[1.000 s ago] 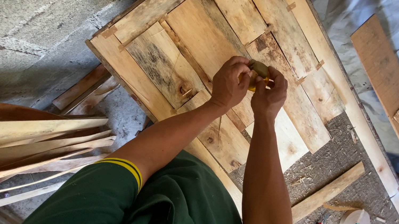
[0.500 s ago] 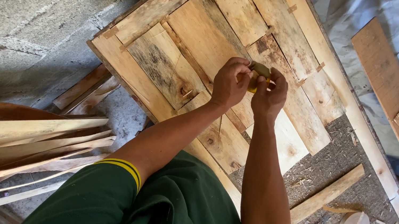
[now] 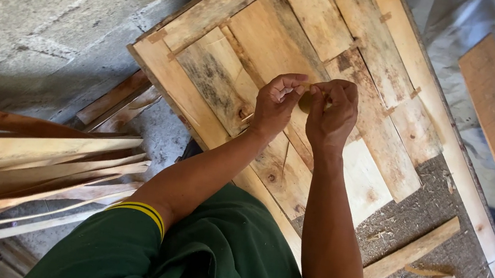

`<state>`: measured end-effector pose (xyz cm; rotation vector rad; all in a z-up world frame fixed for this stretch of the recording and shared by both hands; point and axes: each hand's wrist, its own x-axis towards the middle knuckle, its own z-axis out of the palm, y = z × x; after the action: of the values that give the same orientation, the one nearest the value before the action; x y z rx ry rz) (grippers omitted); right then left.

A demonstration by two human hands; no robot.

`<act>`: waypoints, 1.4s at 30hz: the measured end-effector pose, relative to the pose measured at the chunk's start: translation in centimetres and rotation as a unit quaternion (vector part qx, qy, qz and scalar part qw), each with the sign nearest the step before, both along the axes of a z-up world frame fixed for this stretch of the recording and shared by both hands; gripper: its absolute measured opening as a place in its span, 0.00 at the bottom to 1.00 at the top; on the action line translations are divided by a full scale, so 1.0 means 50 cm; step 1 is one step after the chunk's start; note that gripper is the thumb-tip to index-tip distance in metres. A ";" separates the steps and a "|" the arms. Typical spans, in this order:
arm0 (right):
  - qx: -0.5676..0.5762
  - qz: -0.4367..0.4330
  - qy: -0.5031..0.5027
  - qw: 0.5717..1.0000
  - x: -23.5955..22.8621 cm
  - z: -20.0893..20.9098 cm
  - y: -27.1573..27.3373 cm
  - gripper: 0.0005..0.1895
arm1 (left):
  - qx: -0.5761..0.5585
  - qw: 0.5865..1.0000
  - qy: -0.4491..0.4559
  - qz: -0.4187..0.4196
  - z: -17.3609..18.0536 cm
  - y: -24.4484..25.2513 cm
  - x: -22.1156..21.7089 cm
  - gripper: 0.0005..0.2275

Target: Fitting and trimming small wooden slats together into a frame on a workbench.

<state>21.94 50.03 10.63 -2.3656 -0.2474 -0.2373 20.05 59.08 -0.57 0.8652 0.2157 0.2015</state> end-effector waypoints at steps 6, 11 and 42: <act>0.017 0.091 -0.067 0.994 0.024 -0.022 0.077 0.03 | 0.019 0.999 0.012 0.034 -0.028 0.081 -0.017 0.11; 0.012 0.110 -0.046 0.993 0.066 -0.060 0.133 0.03 | 0.472 0.874 0.084 0.081 -0.081 0.209 -0.040 0.20; -0.257 0.325 0.193 0.889 0.317 -0.293 0.382 0.07 | 0.802 0.574 0.086 -0.141 -0.102 0.322 -0.051 0.35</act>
<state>37.78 69.11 -4.01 -2.6020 -0.9764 0.6932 17.52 75.16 -5.68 2.7696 0.0001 -0.0652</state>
